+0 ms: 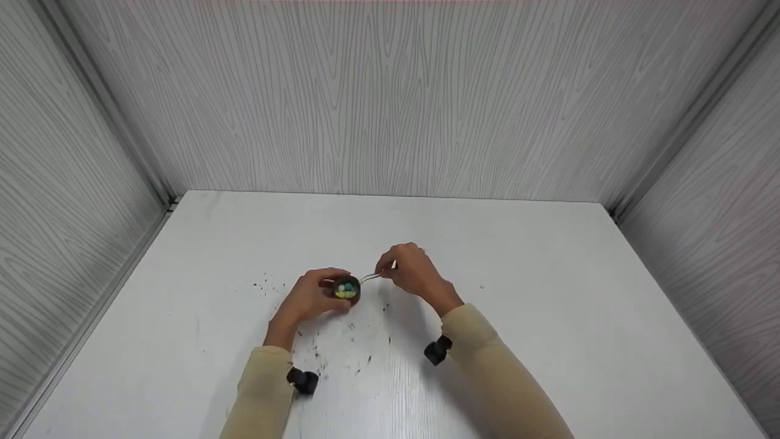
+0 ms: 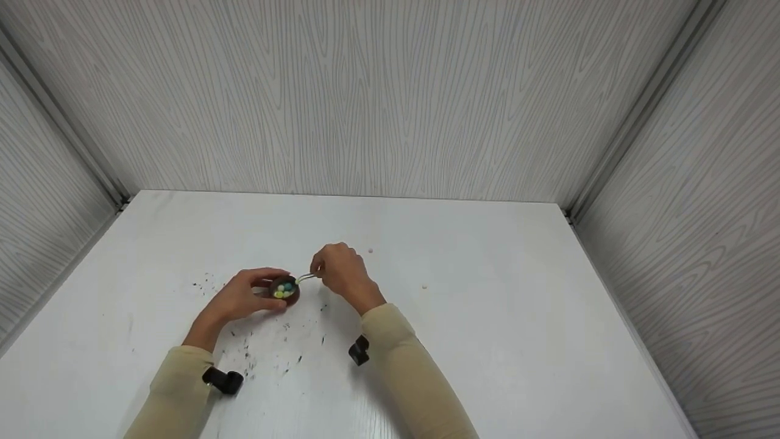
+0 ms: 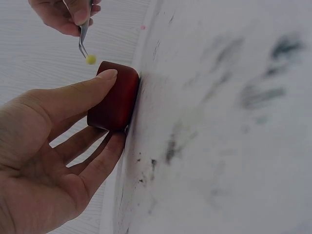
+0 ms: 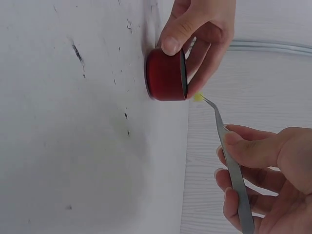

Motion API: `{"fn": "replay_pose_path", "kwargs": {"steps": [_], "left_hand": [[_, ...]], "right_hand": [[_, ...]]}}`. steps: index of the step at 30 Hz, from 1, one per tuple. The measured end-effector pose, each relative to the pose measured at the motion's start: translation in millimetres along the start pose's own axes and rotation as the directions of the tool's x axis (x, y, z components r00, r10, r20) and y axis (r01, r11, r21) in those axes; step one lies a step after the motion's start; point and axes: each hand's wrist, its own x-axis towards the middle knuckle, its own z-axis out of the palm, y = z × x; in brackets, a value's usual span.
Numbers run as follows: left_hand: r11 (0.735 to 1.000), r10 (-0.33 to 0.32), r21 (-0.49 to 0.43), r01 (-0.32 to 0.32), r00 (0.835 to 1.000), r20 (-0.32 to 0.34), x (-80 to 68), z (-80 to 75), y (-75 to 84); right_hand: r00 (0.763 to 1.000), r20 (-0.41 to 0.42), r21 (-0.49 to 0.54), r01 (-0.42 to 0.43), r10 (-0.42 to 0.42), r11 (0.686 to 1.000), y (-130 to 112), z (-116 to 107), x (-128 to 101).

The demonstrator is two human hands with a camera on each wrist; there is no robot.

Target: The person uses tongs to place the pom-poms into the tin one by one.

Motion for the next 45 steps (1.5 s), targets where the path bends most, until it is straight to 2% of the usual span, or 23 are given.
{"fn": "replay_pose_path", "kwargs": {"steps": [10,21,29,45], "left_hand": [[0.999,-0.024,0.021,0.024,1.0,-0.003,-2.3,2.0,1.6],[1.0,-0.009,0.021,0.01,1.0,-0.01,-1.8,0.4,0.7],[1.0,-0.023,0.018,0.023,1.0,-0.013,-1.7,-1.2,3.2],[1.0,-0.01,0.012,0.01,1.0,-0.003,-0.8,-0.2,-0.3]], "right_hand": [[1.0,0.007,0.004,0.017,-0.017,1.0,0.7,10.3,1.2],[0.999,0.007,-0.014,0.047,-0.047,0.999,2.9,7.2,1.4],[1.0,-0.02,-0.011,0.006,-0.007,1.0,14.4,-7.9,-8.3],[0.997,-0.05,0.035,-0.053,0.055,0.998,52.3,-48.0,-38.7]]}}
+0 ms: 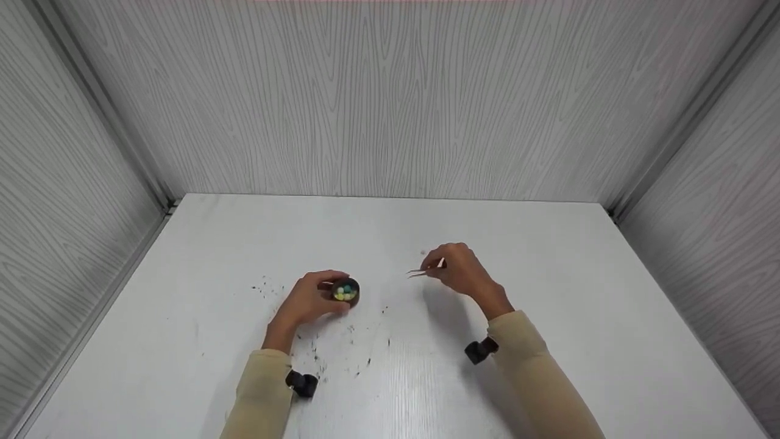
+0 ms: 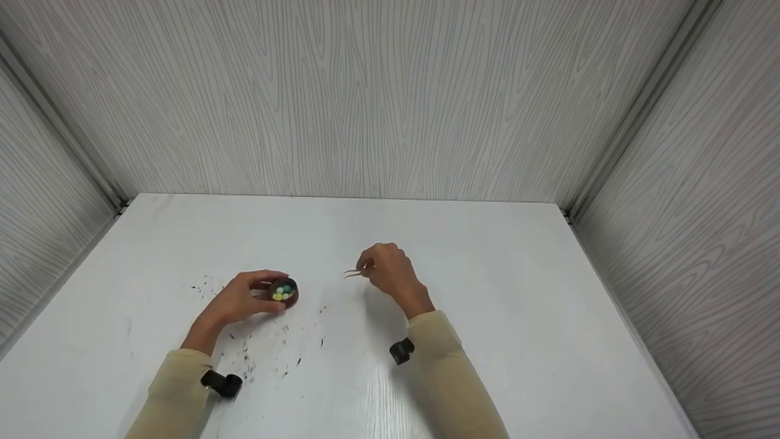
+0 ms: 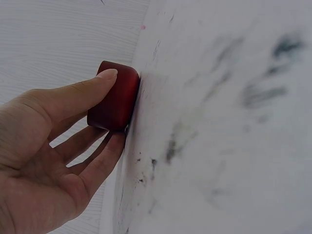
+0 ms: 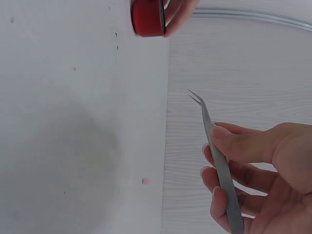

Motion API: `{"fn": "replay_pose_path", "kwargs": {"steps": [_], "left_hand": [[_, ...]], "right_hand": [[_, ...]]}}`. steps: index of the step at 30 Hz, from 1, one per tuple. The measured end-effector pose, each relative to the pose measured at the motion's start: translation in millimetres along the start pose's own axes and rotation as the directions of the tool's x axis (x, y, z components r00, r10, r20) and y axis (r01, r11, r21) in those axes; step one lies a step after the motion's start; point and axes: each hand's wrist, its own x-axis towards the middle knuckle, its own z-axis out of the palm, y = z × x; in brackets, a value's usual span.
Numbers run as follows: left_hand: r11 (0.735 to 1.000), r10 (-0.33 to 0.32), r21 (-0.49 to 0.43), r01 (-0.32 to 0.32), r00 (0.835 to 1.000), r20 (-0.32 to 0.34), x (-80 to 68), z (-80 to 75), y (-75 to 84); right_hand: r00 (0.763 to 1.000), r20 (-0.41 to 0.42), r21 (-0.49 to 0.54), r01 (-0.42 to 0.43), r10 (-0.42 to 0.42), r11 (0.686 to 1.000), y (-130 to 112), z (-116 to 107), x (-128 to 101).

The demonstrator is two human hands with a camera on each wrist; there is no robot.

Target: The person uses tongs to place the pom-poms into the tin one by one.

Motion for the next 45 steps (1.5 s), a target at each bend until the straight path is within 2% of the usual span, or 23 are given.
{"fn": "replay_pose_path", "kwargs": {"steps": [11,18,27,35,45], "left_hand": [[1.0,0.021,-0.021,-0.021,1.0,-0.001,1.4,1.2,-1.1],[1.0,0.03,-0.009,-0.03,1.0,0.0,1.8,0.0,-1.5],[0.999,0.036,-0.006,-0.036,0.999,0.003,1.1,-0.4,-1.2],[1.0,0.021,-0.013,-0.021,1.0,-0.002,0.4,1.5,-2.1],[0.999,0.036,-0.006,-0.036,0.999,-0.002,-0.2,1.0,-1.0]], "right_hand": [[0.999,-0.031,0.012,-0.036,0.036,0.999,26.8,-20.7,-19.4],[0.996,-0.032,0.009,-0.085,0.085,0.996,41.6,-28.1,-29.2],[0.996,-0.046,-0.017,-0.075,0.074,0.997,61.4,-38.3,-40.6],[0.992,-0.05,-0.034,-0.118,0.117,0.992,80.1,-47.1,-51.7],[0.987,-0.061,-0.055,-0.153,0.149,0.987,97.6,-50.5,-60.9]]}}
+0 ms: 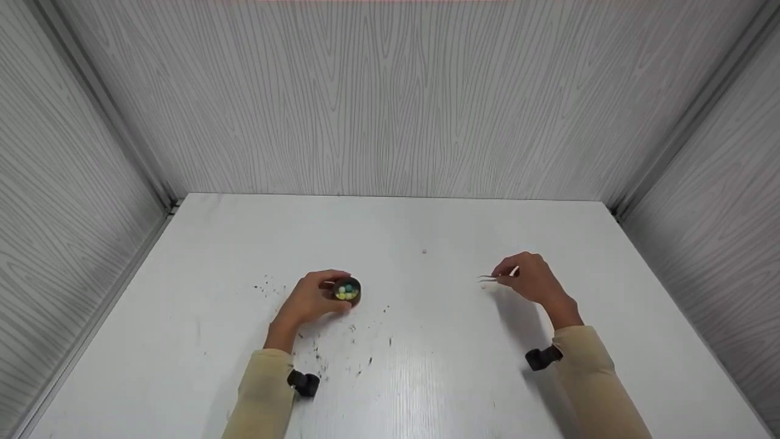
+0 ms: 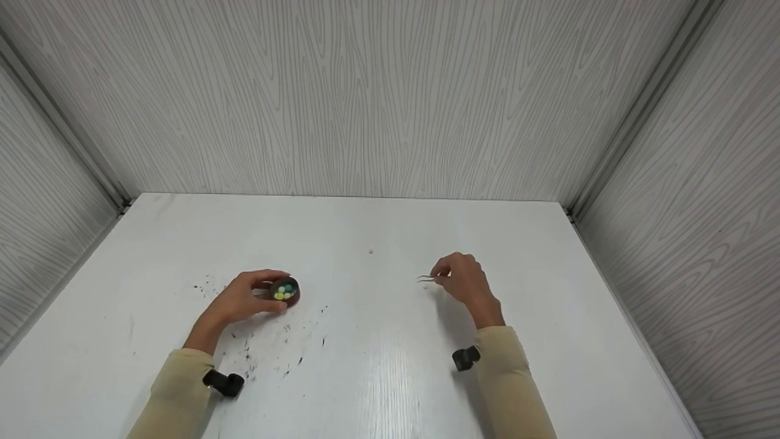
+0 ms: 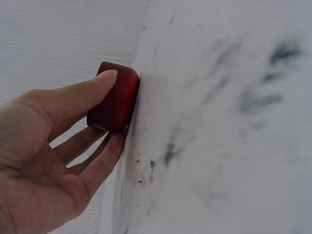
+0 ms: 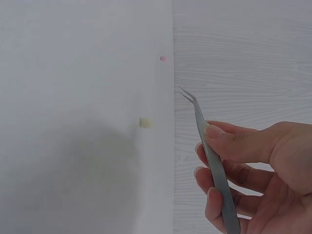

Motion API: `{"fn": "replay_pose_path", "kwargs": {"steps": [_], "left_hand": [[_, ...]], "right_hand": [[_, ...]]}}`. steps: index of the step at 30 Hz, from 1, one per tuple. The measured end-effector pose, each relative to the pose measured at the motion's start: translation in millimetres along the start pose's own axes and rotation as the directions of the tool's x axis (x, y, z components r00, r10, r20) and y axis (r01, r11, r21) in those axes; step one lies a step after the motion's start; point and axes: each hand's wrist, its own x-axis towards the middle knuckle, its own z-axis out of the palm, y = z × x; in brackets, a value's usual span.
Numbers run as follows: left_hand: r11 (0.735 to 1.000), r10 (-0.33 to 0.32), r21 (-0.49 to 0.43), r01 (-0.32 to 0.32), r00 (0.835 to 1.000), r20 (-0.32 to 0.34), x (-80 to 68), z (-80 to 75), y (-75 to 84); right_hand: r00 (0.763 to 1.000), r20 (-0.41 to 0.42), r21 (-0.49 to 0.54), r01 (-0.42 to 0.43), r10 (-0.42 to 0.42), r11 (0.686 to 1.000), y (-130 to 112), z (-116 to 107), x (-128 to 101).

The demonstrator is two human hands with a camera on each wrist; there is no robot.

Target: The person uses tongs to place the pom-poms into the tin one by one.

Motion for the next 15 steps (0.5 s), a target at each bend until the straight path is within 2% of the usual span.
{"fn": "replay_pose_path", "kwargs": {"steps": [11,15], "left_hand": [[1.0,-0.026,0.008,0.026,1.0,-0.001,1.0,-0.3,0.3],[1.0,-0.016,0.015,0.015,1.0,0.001,1.0,-0.9,-0.2]], "right_hand": [[0.999,0.007,-0.026,-0.033,0.033,0.999,13.0,-1.0,-3.8],[0.998,0.008,-0.036,-0.055,0.055,0.998,15.6,-0.5,-4.6]]}}
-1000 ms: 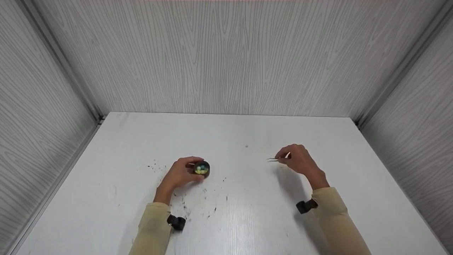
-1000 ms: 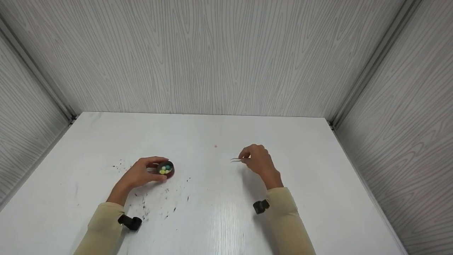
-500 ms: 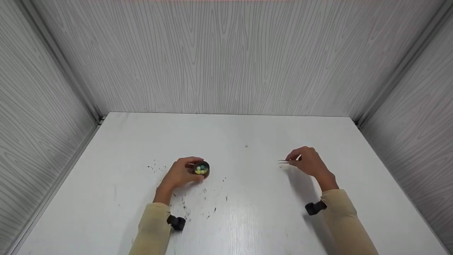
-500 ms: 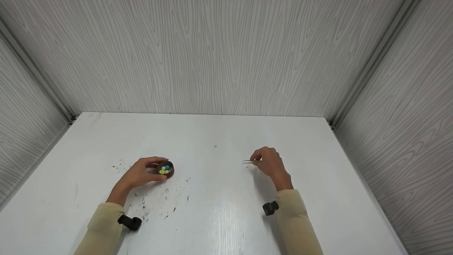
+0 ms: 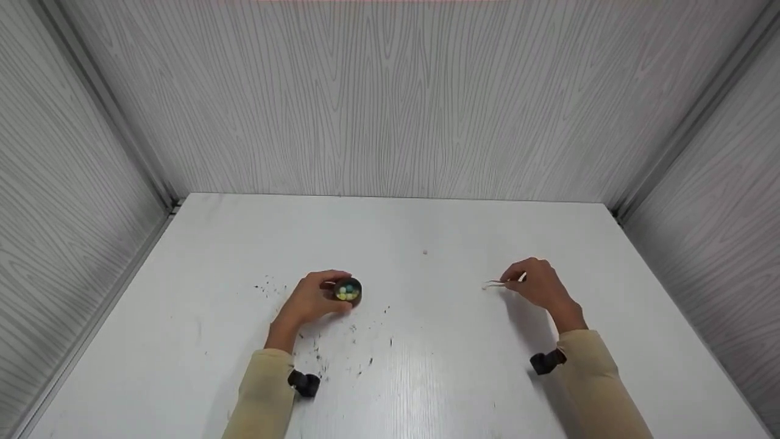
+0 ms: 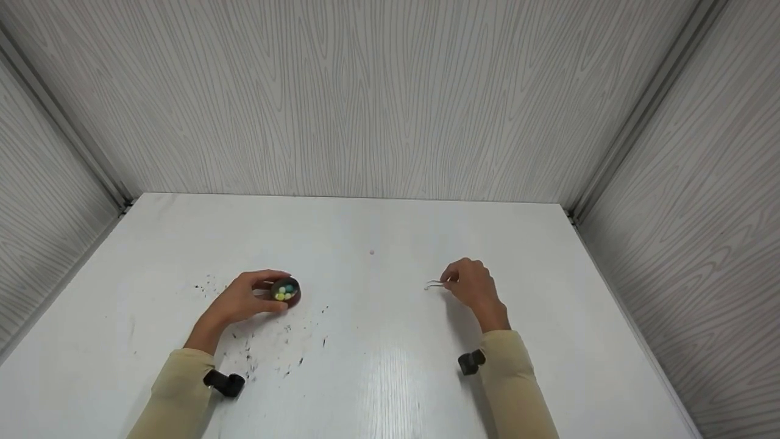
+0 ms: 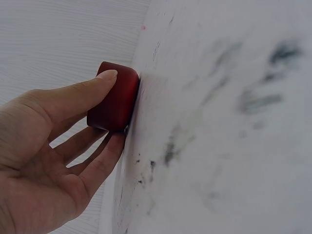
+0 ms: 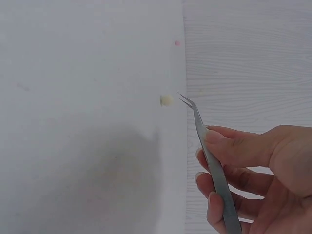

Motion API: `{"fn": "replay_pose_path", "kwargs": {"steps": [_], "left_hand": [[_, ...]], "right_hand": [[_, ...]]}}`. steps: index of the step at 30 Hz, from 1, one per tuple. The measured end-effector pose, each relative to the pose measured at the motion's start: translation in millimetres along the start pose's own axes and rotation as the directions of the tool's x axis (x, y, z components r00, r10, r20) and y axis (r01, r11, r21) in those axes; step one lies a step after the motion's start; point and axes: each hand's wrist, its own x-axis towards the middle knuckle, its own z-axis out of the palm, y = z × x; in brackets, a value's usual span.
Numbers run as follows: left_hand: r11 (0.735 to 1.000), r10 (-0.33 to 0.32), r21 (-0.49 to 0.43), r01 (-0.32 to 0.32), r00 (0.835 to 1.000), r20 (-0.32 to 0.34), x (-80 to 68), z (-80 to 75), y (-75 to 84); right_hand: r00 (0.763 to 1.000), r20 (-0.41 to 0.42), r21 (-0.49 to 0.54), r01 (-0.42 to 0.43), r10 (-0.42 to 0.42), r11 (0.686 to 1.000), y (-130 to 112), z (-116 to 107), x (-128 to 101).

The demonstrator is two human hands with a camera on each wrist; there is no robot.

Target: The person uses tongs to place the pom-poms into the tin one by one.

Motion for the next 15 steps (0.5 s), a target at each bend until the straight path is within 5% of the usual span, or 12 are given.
{"fn": "replay_pose_path", "kwargs": {"steps": [15], "left_hand": [[1.0,-0.006,-0.024,0.006,1.0,-0.001,-1.7,0.6,0.9]], "right_hand": [[1.0,0.007,-0.002,0.004,-0.004,1.0,6.8,3.1,1.3]]}}
